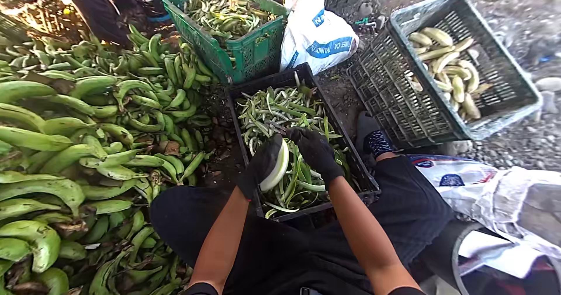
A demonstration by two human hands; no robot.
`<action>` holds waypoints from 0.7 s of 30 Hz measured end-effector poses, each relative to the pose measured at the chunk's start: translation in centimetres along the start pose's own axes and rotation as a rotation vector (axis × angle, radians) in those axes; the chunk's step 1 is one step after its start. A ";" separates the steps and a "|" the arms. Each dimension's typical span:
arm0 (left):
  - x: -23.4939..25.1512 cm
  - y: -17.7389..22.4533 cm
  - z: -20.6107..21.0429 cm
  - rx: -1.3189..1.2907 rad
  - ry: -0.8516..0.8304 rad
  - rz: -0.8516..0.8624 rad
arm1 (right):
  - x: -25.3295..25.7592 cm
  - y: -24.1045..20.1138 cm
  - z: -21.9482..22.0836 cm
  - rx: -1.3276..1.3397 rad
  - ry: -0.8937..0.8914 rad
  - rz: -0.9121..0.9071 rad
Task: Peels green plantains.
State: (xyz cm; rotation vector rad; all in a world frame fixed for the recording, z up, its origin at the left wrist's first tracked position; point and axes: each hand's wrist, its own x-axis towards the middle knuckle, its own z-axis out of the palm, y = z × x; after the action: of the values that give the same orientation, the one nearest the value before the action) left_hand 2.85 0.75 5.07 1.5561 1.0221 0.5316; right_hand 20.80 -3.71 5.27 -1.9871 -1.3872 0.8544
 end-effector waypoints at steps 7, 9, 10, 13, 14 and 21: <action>-0.4 -2.3 -0.8 -0.859 0.309 -0.122 | -3.9 2.7 6.7 -0.163 0.497 -0.359; -0.2 -2.1 -0.6 -0.939 0.367 -0.179 | -4.6 3.3 7.9 -0.177 0.608 -0.439; -0.1 -1.8 -0.4 -0.894 0.402 -0.213 | -4.7 3.3 7.9 -0.180 0.592 -0.411; -0.3 -1.0 -0.2 -0.516 0.358 -0.185 | -4.5 1.6 5.6 -0.165 0.337 -0.121; -0.4 -1.0 -0.1 -0.399 0.331 -0.139 | -4.1 1.1 4.8 -0.143 0.262 -0.045; 0.6 -0.4 -0.5 -0.161 0.281 0.036 | -3.6 1.8 4.9 -0.247 0.439 -0.166</action>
State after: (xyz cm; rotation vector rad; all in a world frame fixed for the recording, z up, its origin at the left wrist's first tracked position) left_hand 2.61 1.54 4.67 1.3838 1.1332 0.8550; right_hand 17.16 -7.22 1.42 -2.0419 -1.4154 0.1596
